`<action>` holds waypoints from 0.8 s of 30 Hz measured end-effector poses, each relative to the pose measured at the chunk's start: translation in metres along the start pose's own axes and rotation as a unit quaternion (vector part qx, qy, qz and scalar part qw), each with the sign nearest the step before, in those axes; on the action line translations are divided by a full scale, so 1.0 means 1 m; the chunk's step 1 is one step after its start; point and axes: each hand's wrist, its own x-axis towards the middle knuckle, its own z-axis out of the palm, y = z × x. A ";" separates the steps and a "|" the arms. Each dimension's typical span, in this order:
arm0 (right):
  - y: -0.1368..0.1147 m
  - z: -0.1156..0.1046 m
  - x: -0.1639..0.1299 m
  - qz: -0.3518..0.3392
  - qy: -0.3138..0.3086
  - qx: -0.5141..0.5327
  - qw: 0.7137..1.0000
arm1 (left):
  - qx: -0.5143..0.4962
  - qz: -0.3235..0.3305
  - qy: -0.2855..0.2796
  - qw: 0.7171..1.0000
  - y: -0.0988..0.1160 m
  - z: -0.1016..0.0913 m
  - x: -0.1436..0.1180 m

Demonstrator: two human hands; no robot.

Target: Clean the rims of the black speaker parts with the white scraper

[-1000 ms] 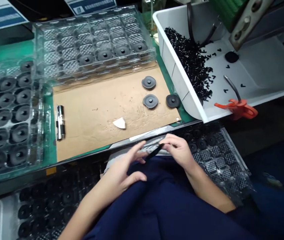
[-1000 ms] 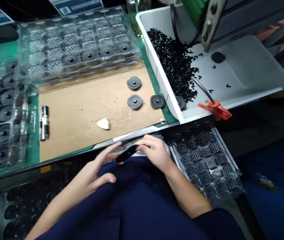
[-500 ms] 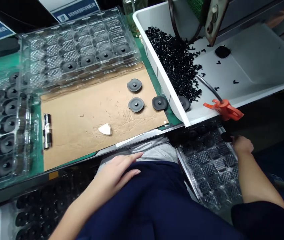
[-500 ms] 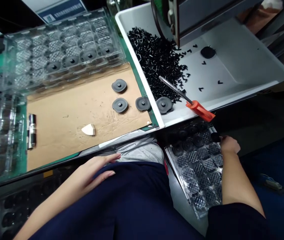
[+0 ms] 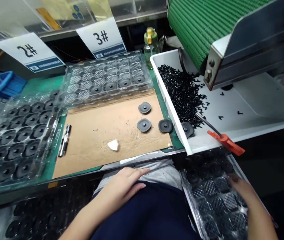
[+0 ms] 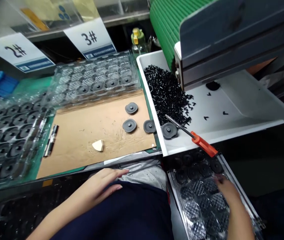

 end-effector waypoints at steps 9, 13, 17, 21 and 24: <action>-0.216 -0.013 -0.094 -0.312 -0.299 0.182 0.883 | 0.007 0.017 0.021 1.000 -0.012 0.009 -0.016; -0.319 -0.046 -0.123 -0.491 -0.240 0.075 0.834 | 0.002 0.030 0.054 0.998 -0.025 0.009 -0.040; -0.379 -0.066 -0.125 -0.555 -0.068 -0.040 0.828 | -0.025 0.002 0.101 0.995 -0.041 0.005 -0.069; -0.405 -0.066 -0.088 -0.442 0.073 -0.144 0.882 | -0.046 -0.018 0.134 0.990 -0.057 0.003 -0.091; -0.401 -0.051 -0.049 -0.340 0.111 -0.182 0.916 | -0.072 -0.031 0.142 0.987 -0.065 0.005 -0.101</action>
